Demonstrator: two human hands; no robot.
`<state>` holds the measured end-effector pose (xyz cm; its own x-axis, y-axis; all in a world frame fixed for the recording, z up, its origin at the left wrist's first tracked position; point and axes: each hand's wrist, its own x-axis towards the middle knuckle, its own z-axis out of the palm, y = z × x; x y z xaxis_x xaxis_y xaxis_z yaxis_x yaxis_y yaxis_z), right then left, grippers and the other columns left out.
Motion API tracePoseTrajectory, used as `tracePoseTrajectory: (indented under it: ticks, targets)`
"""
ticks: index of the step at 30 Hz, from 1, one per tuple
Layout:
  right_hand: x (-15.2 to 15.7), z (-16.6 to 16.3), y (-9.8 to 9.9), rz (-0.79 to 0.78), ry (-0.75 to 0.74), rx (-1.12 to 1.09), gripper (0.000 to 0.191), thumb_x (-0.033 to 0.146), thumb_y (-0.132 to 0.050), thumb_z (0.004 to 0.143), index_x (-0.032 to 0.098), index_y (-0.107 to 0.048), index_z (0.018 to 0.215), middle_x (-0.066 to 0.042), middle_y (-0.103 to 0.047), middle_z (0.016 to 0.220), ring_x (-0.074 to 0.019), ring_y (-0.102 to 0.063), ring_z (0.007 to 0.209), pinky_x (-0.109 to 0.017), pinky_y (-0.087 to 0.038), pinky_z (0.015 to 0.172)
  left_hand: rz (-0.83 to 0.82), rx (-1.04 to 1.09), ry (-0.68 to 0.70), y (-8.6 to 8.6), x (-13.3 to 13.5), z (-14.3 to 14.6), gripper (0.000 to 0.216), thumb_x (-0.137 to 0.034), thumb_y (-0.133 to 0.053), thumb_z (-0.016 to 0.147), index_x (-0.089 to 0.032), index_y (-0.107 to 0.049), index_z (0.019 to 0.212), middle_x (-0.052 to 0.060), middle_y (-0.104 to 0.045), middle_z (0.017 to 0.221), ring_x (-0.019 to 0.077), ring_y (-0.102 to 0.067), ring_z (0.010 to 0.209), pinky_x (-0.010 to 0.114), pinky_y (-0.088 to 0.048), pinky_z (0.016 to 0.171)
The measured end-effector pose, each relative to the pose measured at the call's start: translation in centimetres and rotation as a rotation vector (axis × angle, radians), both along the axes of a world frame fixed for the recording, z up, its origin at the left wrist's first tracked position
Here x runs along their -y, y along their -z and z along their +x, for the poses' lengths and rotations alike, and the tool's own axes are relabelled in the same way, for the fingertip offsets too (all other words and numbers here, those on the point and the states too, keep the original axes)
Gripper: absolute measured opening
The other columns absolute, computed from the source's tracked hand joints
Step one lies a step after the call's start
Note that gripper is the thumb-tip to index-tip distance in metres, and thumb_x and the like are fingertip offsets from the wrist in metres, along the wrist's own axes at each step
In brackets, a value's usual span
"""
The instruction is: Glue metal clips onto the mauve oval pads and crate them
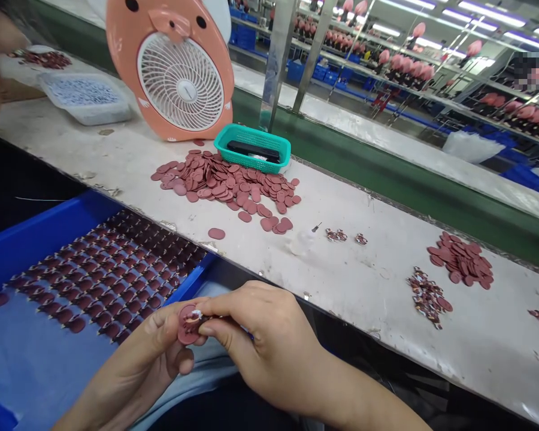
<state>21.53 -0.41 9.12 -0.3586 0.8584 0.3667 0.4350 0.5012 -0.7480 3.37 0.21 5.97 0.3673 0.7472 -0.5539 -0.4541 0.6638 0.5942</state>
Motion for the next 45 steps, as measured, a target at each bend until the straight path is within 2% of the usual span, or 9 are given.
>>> tracePoseTrajectory:
  ticks: [8,14,20,32,42,45]
  targets:
    - [-0.1,0.2,-0.5,0.031,-0.087,0.038,0.016,0.010,-0.064,0.095,0.014,-0.068,0.109,-0.001,-0.076,0.092,-0.0103,-0.068,0.080,-0.020,-0.053,0.080,-0.024,-0.002,0.009,-0.2,0.1,-0.1,0.044,-0.047,-0.096,0.051,-0.018,-0.084,0.081,0.000,-0.064,0.063,0.0090,-0.056,0.058,0.013,-0.053,0.045]
    - [-0.3,0.3,-0.8,0.055,-0.123,0.093,0.014,0.010,-0.061,0.096,0.012,-0.067,0.109,-0.004,-0.075,0.092,-0.0125,-0.068,0.079,-0.022,-0.053,0.076,-0.055,0.052,0.023,0.5,0.2,-0.3,0.039,-0.043,-0.096,0.053,-0.021,-0.084,0.082,0.000,-0.069,0.064,0.0078,-0.060,0.056,0.013,-0.054,0.047]
    - [-0.1,0.3,-0.5,0.049,-0.147,0.083,0.016,0.009,-0.064,0.094,0.012,-0.067,0.110,-0.003,-0.076,0.093,-0.0124,-0.068,0.080,-0.022,-0.053,0.076,-0.058,0.091,0.035,1.6,0.3,-0.5,0.037,-0.042,-0.095,0.057,-0.019,-0.084,0.084,0.001,-0.072,0.067,0.0083,-0.063,0.058,0.012,-0.053,0.047]
    - [-0.6,-0.2,0.4,0.046,-0.150,0.053,0.012,0.009,-0.064,0.094,0.013,-0.067,0.105,-0.003,-0.075,0.086,-0.0125,-0.067,0.074,-0.024,-0.053,0.073,-0.102,0.090,0.007,2.4,0.5,-0.8,0.040,-0.040,-0.097,0.054,-0.017,-0.084,0.083,0.003,-0.074,0.070,0.0085,-0.065,0.059,0.012,-0.053,0.049]
    - [-0.9,-0.8,1.0,0.031,-0.156,0.028,0.011,0.010,-0.066,0.093,0.014,-0.068,0.103,-0.003,-0.076,0.086,-0.0125,-0.068,0.073,-0.024,-0.053,0.072,-0.137,0.041,-0.082,0.9,0.4,-0.7,0.041,-0.039,-0.098,0.049,-0.015,-0.083,0.078,0.001,-0.070,0.066,0.0067,-0.062,0.058,0.011,-0.052,0.049]
    - [-1.0,-0.9,1.2,0.030,-0.148,0.031,0.010,0.011,-0.066,0.093,0.014,-0.068,0.102,-0.003,-0.076,0.085,-0.0124,-0.067,0.073,-0.024,-0.053,0.071,-0.138,0.043,-0.082,1.0,0.2,-0.8,0.040,-0.038,-0.099,0.048,-0.015,-0.083,0.078,0.000,-0.069,0.066,0.0066,-0.061,0.058,0.011,-0.052,0.049]
